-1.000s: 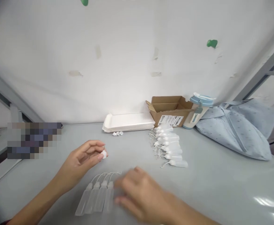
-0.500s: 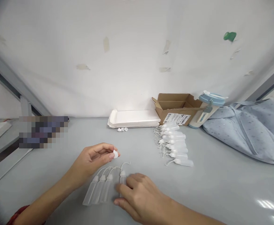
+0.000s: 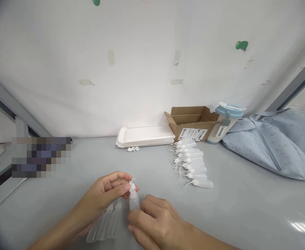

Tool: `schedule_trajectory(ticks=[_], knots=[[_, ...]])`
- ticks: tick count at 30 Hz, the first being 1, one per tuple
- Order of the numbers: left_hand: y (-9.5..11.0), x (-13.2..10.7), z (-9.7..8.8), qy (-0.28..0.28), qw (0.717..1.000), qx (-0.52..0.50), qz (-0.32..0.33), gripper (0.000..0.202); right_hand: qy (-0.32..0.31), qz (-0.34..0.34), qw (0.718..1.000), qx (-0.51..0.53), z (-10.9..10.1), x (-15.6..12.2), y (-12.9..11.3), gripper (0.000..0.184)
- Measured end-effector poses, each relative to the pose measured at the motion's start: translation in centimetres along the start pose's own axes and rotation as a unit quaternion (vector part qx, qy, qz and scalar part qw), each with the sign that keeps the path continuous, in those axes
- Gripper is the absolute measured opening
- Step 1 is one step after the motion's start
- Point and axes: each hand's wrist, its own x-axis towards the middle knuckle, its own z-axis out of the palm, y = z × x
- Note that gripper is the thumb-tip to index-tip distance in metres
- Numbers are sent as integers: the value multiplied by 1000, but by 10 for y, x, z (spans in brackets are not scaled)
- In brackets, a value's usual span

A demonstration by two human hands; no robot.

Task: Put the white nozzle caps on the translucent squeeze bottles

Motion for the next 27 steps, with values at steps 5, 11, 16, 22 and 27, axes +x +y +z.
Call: schedule_trajectory(ticks=[5, 11, 16, 22, 27], knots=[[-1, -2, 4, -13, 1000, -26, 13, 24, 40, 37, 994, 98, 1, 2, 1, 11], [-1, -1, 0, 2, 1000, -3, 22, 24, 11, 164, 960, 228, -4, 3, -3, 8], [-1, 0, -3, 17, 999, 16, 41, 24, 3, 279, 866, 415, -11, 4, 0, 15], [3, -1, -3, -26, 998, -38, 36, 22, -1, 281, 719, 636, -10, 6, 6, 19], [6, -2, -1, -31, 997, -59, 42, 19, 2, 281, 669, 689, -4, 4, 9, 21]])
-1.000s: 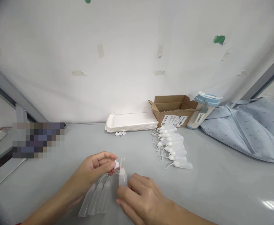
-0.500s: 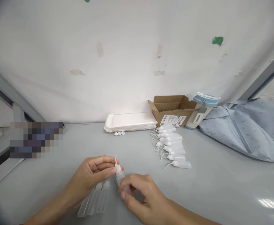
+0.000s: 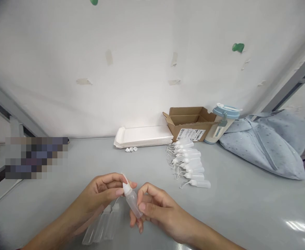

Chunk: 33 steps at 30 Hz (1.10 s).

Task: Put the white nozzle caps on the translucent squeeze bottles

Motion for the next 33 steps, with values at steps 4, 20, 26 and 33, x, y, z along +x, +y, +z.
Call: schedule_trajectory(ticks=[4, 20, 26, 33], knots=[[-2, 1, 1, 29, 999, 22, 22, 18, -3, 6, 1000, -9, -1, 0, 3, 23], [-3, 3, -4, 1, 999, 50, 15, 19, -14, 3, 1000, -2, -2, 1, 3, 20], [-3, 1, 1, 37, 998, 44, 26, 18, 10, 3, 998, -59, -2, 1, -1, 23], [-6, 1, -1, 15, 998, 44, 39, 15, -3, 5, 998, -57, -6, 1, 2, 25]])
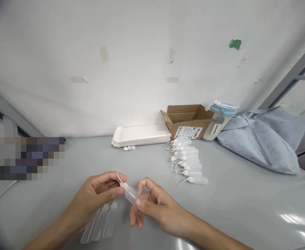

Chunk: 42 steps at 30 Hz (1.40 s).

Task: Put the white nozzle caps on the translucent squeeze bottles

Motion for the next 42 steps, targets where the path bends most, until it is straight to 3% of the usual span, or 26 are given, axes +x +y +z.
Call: schedule_trajectory(ticks=[5, 12, 14, 16, 19, 22, 24, 28, 30, 34, 37, 40, 42], knots=[[-4, 2, -7, -38, 999, -20, 15, 15, -13, 0, 998, 62, -3, 0, 6, 21], [-1, 2, -5, -56, 997, 38, -27, 19, -17, 10, 999, 45, -2, 0, 2, 20], [-1, 2, -4, -49, 997, 51, -21, 19, -5, 11, 1000, 8, 0, 0, -1, 21], [-1, 2, -3, -22, 998, 64, -17, 21, 45, -1, 995, -86, 2, -2, -5, 21], [-1, 2, -1, 22, 997, 71, -18, 22, 139, -36, 949, -282, 3, -4, -8, 21], [-1, 1, 1, 24, 997, 75, -22, 22, 174, -78, 900, -393, 3, -5, -8, 17], [-1, 0, 3, 15, 996, 85, -16, 20, 183, -93, 892, -402, 2, -4, -8, 21], [0, -3, 8, 49, 991, 119, 44, 15, 188, -68, 912, -357, -1, -4, -10, 25], [1, -4, 10, 54, 988, 140, 33, 19, 186, -73, 912, -357, -2, -5, -11, 25], [0, -5, 8, 9, 983, 184, -6, 34, 186, -92, 894, -397, -2, -7, -16, 24], [-3, -5, 7, -6, 973, 230, 33, 30, 185, -88, 891, -405, -2, -6, -19, 30], [-7, -6, 7, -2, 947, 295, 127, 21, 186, -79, 898, -391, -4, -6, -21, 31], [-7, -5, 8, 0, 944, 300, 139, 19, 190, -78, 899, -388, -5, -7, -21, 29]])
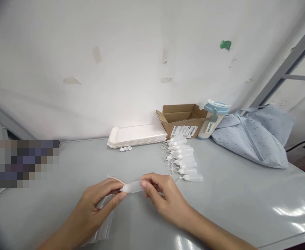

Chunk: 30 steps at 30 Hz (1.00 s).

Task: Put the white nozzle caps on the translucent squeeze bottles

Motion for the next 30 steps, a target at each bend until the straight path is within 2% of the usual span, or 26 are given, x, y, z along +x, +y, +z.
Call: schedule_trajectory(ticks=[4, 7, 9, 11, 14, 16, 18, 20, 23, 26, 28, 30], knots=[[5, 3, -2, -67, 988, -74, -114, 29, 3, -35, 998, -43, 0, -2, -1, 28], [5, 3, -1, -78, 981, -106, -144, 34, -1, -54, 996, -68, 1, -3, -2, 27], [1, 1, 1, -52, 990, -78, -106, 30, -1, -43, 997, -57, 2, -3, -1, 28], [-4, -2, 4, -10, 1000, -15, -17, 22, -3, -21, 1000, -21, 3, -2, -1, 29], [-8, -3, 7, 59, 987, 61, 136, 13, -15, 33, 997, 71, 3, -1, -1, 33], [-8, -3, 8, 75, 981, 71, 165, 13, -21, 62, 991, 118, 3, 0, -2, 36], [-5, -2, 6, 48, 991, 52, 109, 12, -20, 62, 991, 116, 2, 0, -3, 37], [-1, -1, 5, -2, 1000, 4, 8, 18, -13, 28, 998, 58, 1, 0, -1, 33], [5, 1, 2, -43, 990, -78, -106, 28, 1, -90, 992, -86, 1, -2, 3, 24], [8, 3, 2, -49, 985, -90, -141, 32, 10, -212, 959, -185, 2, -4, 8, 24], [8, 3, 2, -70, 984, -78, -147, 38, 17, -249, 946, -209, 3, -5, 9, 24], [5, 2, 3, -86, 985, -67, -136, 43, 21, -255, 942, -217, 3, -7, 8, 22]])
